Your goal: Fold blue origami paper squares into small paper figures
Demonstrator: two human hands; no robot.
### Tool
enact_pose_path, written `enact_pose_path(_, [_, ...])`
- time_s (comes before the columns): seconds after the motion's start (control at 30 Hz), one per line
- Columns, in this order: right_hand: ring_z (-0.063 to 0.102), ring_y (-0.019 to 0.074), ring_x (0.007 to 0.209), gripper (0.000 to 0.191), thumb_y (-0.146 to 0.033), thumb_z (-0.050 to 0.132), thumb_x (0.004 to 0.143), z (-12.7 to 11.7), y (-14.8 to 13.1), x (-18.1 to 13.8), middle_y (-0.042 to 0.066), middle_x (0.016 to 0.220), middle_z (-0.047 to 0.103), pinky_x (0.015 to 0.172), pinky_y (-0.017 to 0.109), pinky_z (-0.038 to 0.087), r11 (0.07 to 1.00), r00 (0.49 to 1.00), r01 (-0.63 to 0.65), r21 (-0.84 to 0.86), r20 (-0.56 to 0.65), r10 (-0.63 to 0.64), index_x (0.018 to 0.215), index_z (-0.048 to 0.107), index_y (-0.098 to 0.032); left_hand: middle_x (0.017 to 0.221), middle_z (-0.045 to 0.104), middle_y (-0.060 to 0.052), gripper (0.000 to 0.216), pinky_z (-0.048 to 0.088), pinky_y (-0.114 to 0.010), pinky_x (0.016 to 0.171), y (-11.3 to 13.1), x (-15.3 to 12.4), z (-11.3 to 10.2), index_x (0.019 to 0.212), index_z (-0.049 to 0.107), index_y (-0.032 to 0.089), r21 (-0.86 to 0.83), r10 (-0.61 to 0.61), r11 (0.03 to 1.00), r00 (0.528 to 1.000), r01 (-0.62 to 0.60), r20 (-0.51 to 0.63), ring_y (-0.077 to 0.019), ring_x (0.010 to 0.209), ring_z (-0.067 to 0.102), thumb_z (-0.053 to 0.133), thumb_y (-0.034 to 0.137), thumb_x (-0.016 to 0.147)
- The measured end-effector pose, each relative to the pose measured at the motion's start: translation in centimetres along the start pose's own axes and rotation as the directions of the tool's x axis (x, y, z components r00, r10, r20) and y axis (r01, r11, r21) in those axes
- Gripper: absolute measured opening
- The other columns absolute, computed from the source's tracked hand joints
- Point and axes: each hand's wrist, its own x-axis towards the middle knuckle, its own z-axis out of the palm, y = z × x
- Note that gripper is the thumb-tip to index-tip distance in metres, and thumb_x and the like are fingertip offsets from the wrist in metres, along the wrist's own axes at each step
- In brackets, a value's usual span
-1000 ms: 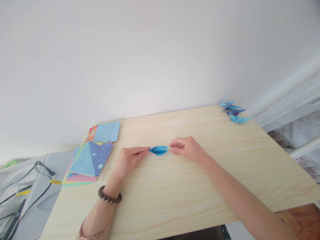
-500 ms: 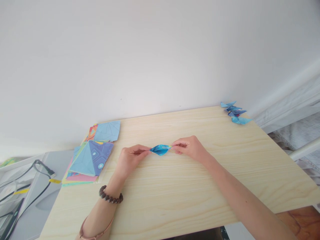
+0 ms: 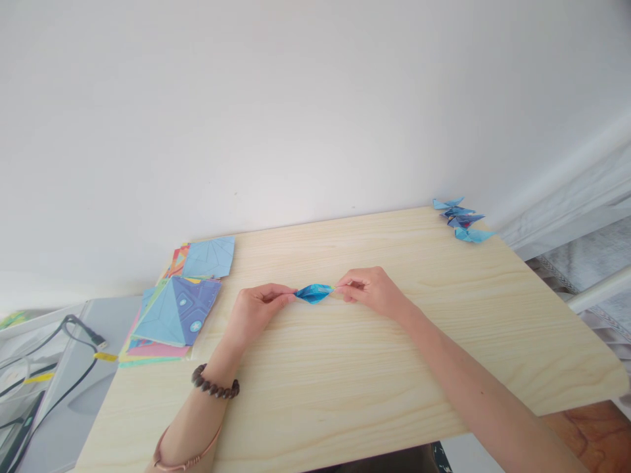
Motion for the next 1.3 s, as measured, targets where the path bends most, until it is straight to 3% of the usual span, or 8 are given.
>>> enact_pose_path(0.43, [0.062,0.0098,0.058,0.013,-0.029,0.057,0.081,-0.08,-0.38,-0.08,0.0,0.066,0.062,0.056,0.018,0.045,0.998,1.0,0.023,-0.056,0.012,-0.023,0.075,0.061,-0.018,0.095,0.071,-0.003,0.025,0.049,-0.03,0.078,0.47,-0.06,0.34,0.086,0.07,0.021,0.082,0.036,0.996,0.998,-0.033,-0.042,-0.021,0.087,0.064,0.063,0.041,0.073])
enact_pose_path(0.63, [0.063,0.0116,0.058,0.018,-0.034,0.058,0.08,0.14,-0.31,-0.03,0.001,0.068,0.064,0.055,0.019,0.047,1.0,1.0,-0.031,-0.002,-0.004,0.031,0.078,0.065,-0.018,0.101,0.069,-0.007,0.034,0.05,-0.033,0.083,0.22,0.04,-0.05,0.1,0.066,0.018,-0.047,0.086,0.995,0.995,-0.084,0.044,-0.0215,0.092,0.064,0.066,0.038,0.072])
enact_pose_path(0.73, [0.064,0.0121,0.056,0.021,-0.037,0.058,0.079,0.18,-0.24,0.05,0.002,0.07,0.066,0.054,0.02,0.047,0.999,0.999,-0.039,0.021,-0.013,0.039,0.08,0.066,-0.018,0.104,0.068,-0.008,0.038,0.051,-0.033,0.081,0.17,0.13,-0.3,0.103,0.063,0.018,-0.043,0.119,0.992,0.992,-0.117,0.045,-0.0217,0.092,0.064,0.067,0.037,0.071])
enact_pose_path(0.9, [0.064,0.0127,0.055,0.022,-0.039,0.06,0.078,0.29,0.06,0.09,0.002,0.07,0.068,0.053,0.021,0.049,0.998,0.998,-0.052,0.029,-0.027,0.052,0.081,0.068,-0.018,0.097,0.069,-0.006,0.031,0.052,-0.03,0.073,0.27,0.09,-0.42,0.096,0.066,0.019,0.083,0.126,0.988,0.991,-0.129,0.04,-0.0196,0.081,0.065,0.065,0.039,0.072])
enact_pose_path(1.17, [0.064,0.0142,0.055,0.028,-0.041,0.066,0.072,0.42,0.28,0.12,0.003,0.066,0.068,0.052,0.022,0.05,0.993,0.994,-0.108,0.057,-0.011,0.108,0.089,0.069,-0.019,0.095,0.069,-0.006,0.02,0.051,-0.026,0.068,0.53,-0.14,-0.29,0.084,0.067,0.018,0.113,0.211,0.969,0.975,-0.218,0.067,-0.0172,0.078,0.063,0.062,0.035,0.076])
enact_pose_path(1.3, [0.063,0.0126,0.054,0.023,-0.039,0.064,0.074,0.44,-0.02,0.12,0.002,0.069,0.068,0.052,0.02,0.049,0.998,0.998,-0.052,0.033,-0.024,0.053,0.085,0.069,-0.019,0.093,0.068,-0.005,0.017,0.051,-0.025,0.068,0.74,-0.27,-0.14,0.081,0.066,0.018,0.121,0.243,0.961,0.968,-0.248,0.055,-0.0166,0.079,0.062,0.058,0.033,0.078])
